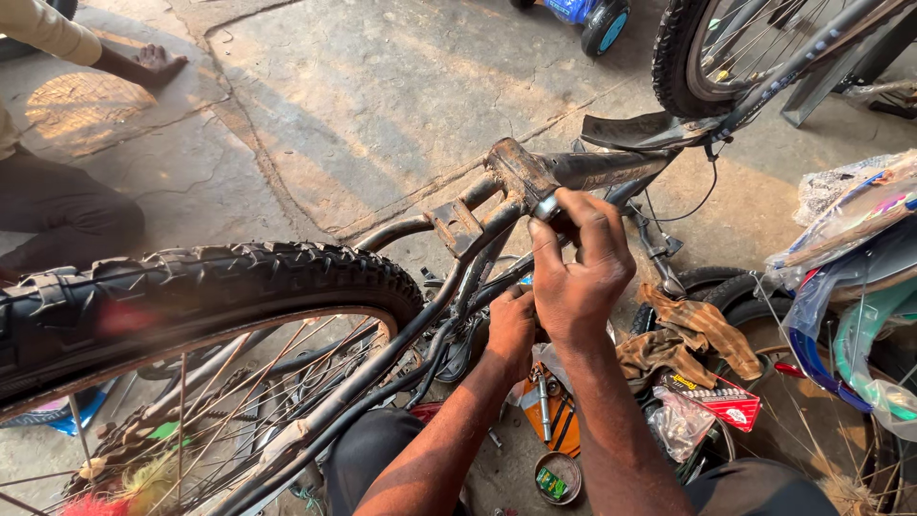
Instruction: The person sits on the floor in a workshop and cleans a bicycle frame with a rag. They then open a tube of grease, apply it to a metal part, and use a red tool to work on the bicycle's head tube area.
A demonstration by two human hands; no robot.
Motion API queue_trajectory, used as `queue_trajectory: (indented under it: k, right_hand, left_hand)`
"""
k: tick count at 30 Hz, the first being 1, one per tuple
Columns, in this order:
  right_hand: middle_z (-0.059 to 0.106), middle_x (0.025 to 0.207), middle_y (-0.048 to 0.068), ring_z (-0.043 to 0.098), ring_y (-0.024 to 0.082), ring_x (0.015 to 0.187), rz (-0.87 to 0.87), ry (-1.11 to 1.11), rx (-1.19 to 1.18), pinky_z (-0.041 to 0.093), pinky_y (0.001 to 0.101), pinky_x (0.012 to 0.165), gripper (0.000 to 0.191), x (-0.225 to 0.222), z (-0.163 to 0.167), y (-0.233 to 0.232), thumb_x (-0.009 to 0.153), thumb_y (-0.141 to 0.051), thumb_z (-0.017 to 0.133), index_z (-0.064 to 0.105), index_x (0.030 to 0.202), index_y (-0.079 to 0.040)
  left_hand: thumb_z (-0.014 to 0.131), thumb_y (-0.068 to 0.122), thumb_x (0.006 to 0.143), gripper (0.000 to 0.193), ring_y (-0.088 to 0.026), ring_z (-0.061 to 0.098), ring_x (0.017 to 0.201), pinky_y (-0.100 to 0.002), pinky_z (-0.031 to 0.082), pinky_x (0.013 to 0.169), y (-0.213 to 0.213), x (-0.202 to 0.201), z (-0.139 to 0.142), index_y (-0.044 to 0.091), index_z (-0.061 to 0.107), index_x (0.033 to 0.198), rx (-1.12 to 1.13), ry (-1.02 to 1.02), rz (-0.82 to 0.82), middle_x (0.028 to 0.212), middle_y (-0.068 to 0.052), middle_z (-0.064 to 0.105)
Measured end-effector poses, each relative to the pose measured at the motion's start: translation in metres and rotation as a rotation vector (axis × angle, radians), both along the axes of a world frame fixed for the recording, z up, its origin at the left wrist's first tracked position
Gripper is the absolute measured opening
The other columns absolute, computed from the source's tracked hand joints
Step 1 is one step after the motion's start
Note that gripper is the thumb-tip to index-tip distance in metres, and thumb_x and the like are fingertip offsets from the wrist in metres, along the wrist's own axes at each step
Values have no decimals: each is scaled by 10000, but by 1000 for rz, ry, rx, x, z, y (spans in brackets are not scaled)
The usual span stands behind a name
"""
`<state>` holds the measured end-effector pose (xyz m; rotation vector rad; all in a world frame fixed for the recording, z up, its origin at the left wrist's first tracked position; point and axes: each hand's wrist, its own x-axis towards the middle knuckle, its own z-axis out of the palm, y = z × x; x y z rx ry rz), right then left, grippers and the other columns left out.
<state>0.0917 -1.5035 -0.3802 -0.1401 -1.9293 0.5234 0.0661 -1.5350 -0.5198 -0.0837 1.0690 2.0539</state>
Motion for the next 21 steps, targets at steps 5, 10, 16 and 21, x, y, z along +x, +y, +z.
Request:
queue_trajectory:
  k: [5,10,16,21]
  right_hand:
    - [702,812,81,719,179,691,-28,-87,-203,566,307,607,303,-7,-1,11,1022,-216,681,684,1097,77]
    - [588,668,49,631,218,588,-128,-398,-361,517,378,559,565,-13,6,35,1121,-456,410,628,826,-25]
    - [581,707,117,576,242,615,17,-473,-143,484,393,533,680,-3,6,45,1007,-630,499,583,830,21]
    - [636,758,111,629,191,638,342,-510,-683,522,308,558,775,-6,2,57,1010,-749,412,631,813,-32]
  left_hand:
    - [629,136,930,198,-125,583,595,-305,492,524,1,1,2,-11,676,1053,-22,-6,-6,782,-62,637]
    - [660,172,935,184,-97,540,570,-272,472,519,-1,1,6,23,655,1044,-64,-36,-37,786,-40,653]
    - [660,168,921,153,-101,536,555,-286,461,508,0,0,7,33,643,989,4,-24,-22,767,-40,631]
    - [664,171,918,143,-96,544,567,-267,450,513,-1,3,9,50,639,991,-40,-32,-45,777,-37,649]
